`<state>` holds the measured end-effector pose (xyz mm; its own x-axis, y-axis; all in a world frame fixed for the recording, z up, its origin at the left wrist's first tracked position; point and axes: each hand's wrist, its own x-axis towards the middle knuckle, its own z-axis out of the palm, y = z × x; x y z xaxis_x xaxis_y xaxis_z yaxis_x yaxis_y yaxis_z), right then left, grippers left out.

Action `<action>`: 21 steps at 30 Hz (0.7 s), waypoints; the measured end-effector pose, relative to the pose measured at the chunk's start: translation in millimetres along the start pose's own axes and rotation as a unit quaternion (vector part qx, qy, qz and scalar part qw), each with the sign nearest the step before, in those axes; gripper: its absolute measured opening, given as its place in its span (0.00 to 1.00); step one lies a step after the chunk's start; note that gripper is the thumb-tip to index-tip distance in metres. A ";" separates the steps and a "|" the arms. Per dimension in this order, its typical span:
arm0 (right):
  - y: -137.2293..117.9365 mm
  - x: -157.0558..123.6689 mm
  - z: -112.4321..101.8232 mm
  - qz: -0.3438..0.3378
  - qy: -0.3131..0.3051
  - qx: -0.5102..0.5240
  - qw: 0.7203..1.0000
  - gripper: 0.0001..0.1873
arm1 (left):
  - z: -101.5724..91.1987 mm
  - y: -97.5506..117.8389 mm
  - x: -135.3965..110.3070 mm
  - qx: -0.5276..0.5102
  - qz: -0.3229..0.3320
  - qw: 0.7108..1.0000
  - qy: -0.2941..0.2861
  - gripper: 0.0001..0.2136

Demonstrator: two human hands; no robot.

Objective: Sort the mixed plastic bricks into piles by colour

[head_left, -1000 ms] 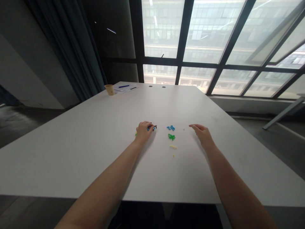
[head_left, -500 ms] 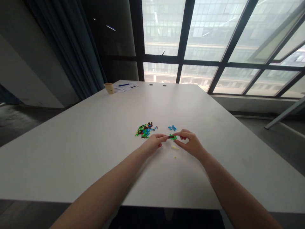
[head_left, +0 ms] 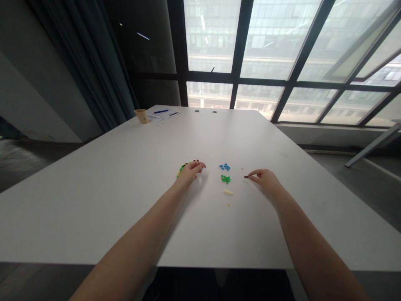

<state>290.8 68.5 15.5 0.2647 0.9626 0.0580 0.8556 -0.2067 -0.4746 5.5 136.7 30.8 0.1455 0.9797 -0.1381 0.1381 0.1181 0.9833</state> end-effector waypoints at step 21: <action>-20.3 -5.0 8.3 -0.033 0.050 0.027 0.998 0.17 | 0.1 -34.9 22.3 0.450 0.290 0.843 -0.044 0.18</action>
<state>268.4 69.4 17.6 0.2543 0.9509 0.1763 0.8481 -0.1317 -0.5132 4.0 154.4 -6.6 0.5113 0.8101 0.2869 0.7010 -0.5863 0.4060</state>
